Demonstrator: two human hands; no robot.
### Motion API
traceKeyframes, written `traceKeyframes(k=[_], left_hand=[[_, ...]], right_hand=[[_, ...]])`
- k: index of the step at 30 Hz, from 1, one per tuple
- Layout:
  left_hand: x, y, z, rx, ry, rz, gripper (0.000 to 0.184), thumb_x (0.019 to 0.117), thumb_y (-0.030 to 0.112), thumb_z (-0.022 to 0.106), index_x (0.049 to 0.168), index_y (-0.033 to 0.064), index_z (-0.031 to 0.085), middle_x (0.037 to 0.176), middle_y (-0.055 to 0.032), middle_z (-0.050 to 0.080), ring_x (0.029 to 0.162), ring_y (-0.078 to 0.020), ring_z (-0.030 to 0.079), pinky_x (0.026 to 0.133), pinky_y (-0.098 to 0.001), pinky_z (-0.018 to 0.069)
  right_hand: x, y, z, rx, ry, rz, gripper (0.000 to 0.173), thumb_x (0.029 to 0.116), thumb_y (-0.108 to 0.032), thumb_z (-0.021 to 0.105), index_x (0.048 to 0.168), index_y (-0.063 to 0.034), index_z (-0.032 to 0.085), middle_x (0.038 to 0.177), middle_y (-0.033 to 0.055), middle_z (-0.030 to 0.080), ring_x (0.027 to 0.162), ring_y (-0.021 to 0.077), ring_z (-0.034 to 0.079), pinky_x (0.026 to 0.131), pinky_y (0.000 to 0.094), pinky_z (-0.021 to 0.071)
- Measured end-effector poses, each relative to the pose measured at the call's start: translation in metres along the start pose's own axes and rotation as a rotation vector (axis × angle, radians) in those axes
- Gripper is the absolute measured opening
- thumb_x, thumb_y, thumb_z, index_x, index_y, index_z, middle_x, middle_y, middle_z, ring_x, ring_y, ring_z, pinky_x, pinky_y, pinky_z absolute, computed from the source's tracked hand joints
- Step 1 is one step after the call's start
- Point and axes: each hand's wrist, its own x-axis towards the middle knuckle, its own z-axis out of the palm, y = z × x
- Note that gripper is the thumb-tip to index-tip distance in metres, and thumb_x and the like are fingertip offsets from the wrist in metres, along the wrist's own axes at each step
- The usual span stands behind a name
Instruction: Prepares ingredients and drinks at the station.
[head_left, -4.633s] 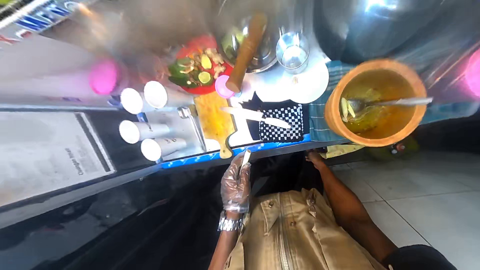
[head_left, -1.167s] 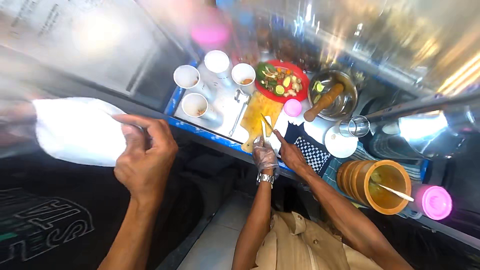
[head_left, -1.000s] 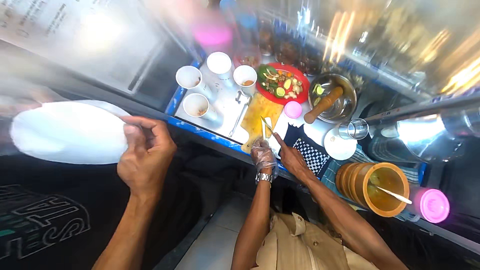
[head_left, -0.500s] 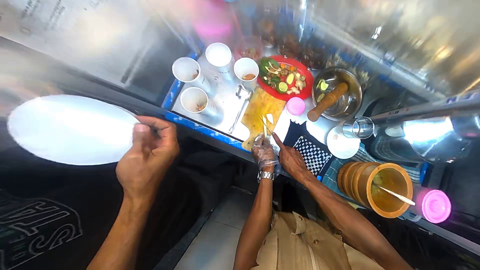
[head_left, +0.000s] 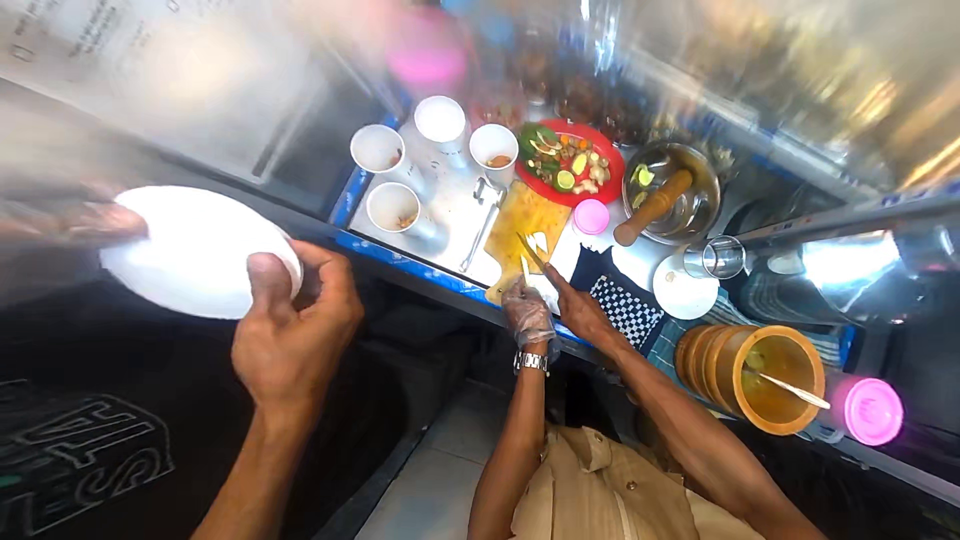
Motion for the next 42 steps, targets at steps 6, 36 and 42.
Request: traceKeyframes(k=[6, 36, 42], left_hand=[[0.008, 0.011, -0.003, -0.204, -0.023, -0.031, 0.038, 0.1011, 0.04, 0.061, 0.127, 0.0129, 0.065, 0.105, -0.0152, 0.071, 0.084, -0.0295, 0.068, 0.078, -0.0522, 0.0565], [-0.003, -0.002, 0.001, -0.033, 0.143, -0.055, 0.031, 0.1055, 0.027, 0.054, 0.124, 0.0081, 0.071, 0.114, -0.0156, 0.072, 0.107, -0.0293, 0.068, 0.097, -0.0513, 0.0519], [0.01, 0.008, -0.013, -0.078, 0.015, 0.017, 0.037, 0.1044, 0.037, 0.055, 0.134, 0.0166, 0.064, 0.116, -0.0164, 0.071, 0.1, -0.034, 0.069, 0.087, -0.0574, 0.0548]], right_hand=[[-0.02, -0.007, -0.002, -0.115, -0.019, 0.012, 0.069, 0.1086, -0.02, 0.043, 0.165, -0.0412, 0.011, 0.098, 0.0173, 0.073, 0.092, 0.0385, 0.071, 0.082, 0.057, 0.0557], [0.003, -0.001, 0.002, -0.001, -0.047, 0.01, 0.068, 0.1089, -0.02, 0.042, 0.165, -0.0417, 0.01, 0.093, 0.0185, 0.072, 0.086, 0.0395, 0.07, 0.079, 0.059, 0.0557], [-0.012, -0.012, -0.001, -0.026, 0.034, -0.028, 0.065, 0.1094, -0.02, 0.042, 0.165, -0.0397, 0.014, 0.089, 0.0164, 0.072, 0.083, 0.0369, 0.07, 0.077, 0.056, 0.0563]])
